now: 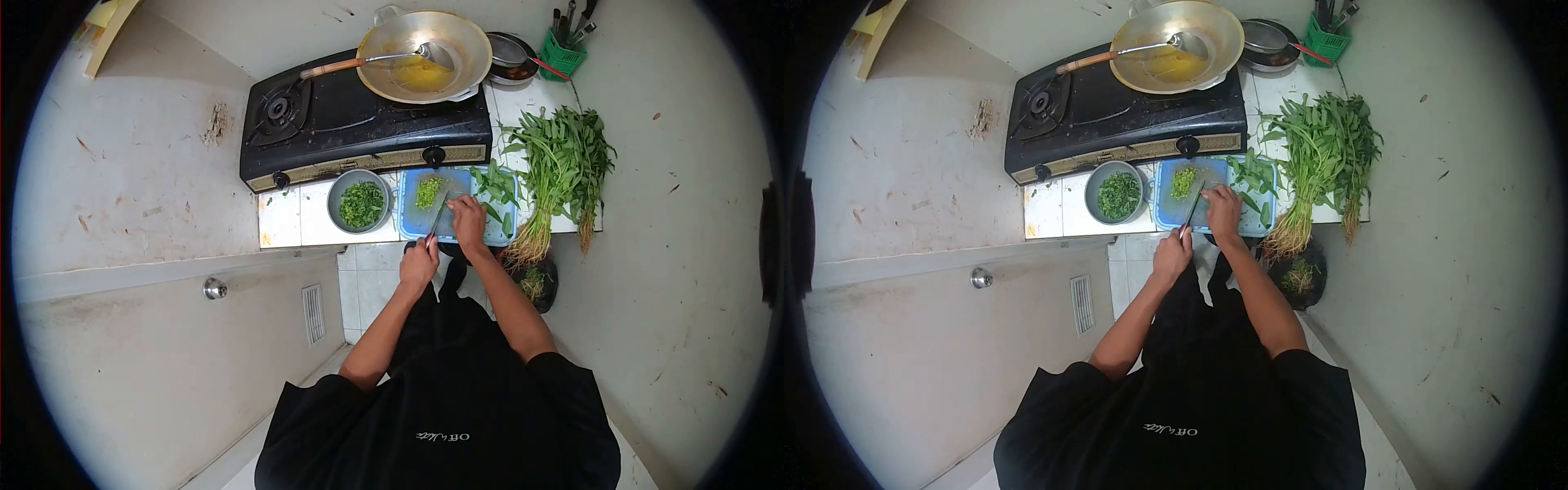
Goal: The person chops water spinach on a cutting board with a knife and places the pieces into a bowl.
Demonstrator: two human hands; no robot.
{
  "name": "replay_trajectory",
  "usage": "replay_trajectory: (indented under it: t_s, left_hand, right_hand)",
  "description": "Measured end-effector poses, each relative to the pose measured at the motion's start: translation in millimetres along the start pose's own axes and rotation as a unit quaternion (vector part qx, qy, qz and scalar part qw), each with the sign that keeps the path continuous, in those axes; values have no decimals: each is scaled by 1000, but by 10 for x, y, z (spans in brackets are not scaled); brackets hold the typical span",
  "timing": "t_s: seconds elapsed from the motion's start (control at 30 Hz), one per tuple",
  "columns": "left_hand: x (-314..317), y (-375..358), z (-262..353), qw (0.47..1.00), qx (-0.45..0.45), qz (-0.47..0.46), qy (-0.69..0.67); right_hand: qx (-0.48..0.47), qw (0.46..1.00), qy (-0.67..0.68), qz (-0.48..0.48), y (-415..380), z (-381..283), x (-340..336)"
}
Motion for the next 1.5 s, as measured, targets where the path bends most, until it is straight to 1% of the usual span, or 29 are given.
replay_trajectory:
  t_s: [0.07,0.17,0.33,0.53,0.77,1.03,1.17,1.23,1.33,1.4,1.47,1.5]
  left_hand:
    - [-2,36,-37,1000,-3,-5,2]
    - [-106,154,-2,1000,-2,15,-27]
    - [-152,153,137,996,35,-2,-78]
    - [-153,69,152,996,57,7,-64]
    - [-169,83,189,998,43,8,-44]
    - [-39,361,247,997,50,2,-52]
    - [32,157,132,997,37,22,-63]
    - [62,-11,15,999,3,-14,-40]
    - [19,-62,-43,1000,-11,-15,-22]
    - [4,36,-52,999,-14,-3,-29]
    - [15,193,-11,997,14,-1,-74]
    - [-25,214,28,997,14,-1,-75]
  right_hand:
    - [-2,1000,0,1,1,2,-2]
    - [-1,1000,13,2,-4,5,-5]
    - [9,1000,-8,-14,2,14,6]
    - [18,1000,-14,-19,12,21,15]
    - [24,1000,-3,-8,17,14,-1]
    - [19,1000,-3,0,3,37,39]
    - [18,1000,7,8,9,33,30]
    - [25,1000,6,4,12,34,21]
    - [21,1000,9,5,4,41,16]
    - [24,999,30,10,-8,64,24]
    - [25,998,48,16,8,90,24]
    - [29,998,48,14,8,99,24]
Point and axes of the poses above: each hand's wrist, its own y-axis towards the middle knuckle, its own x-axis out of the palm, z = x × y, the point moved 9 cm from there along y, towards the middle knuckle, and after that the axes turned 7 degrees about -z, right-handed, at the moved point
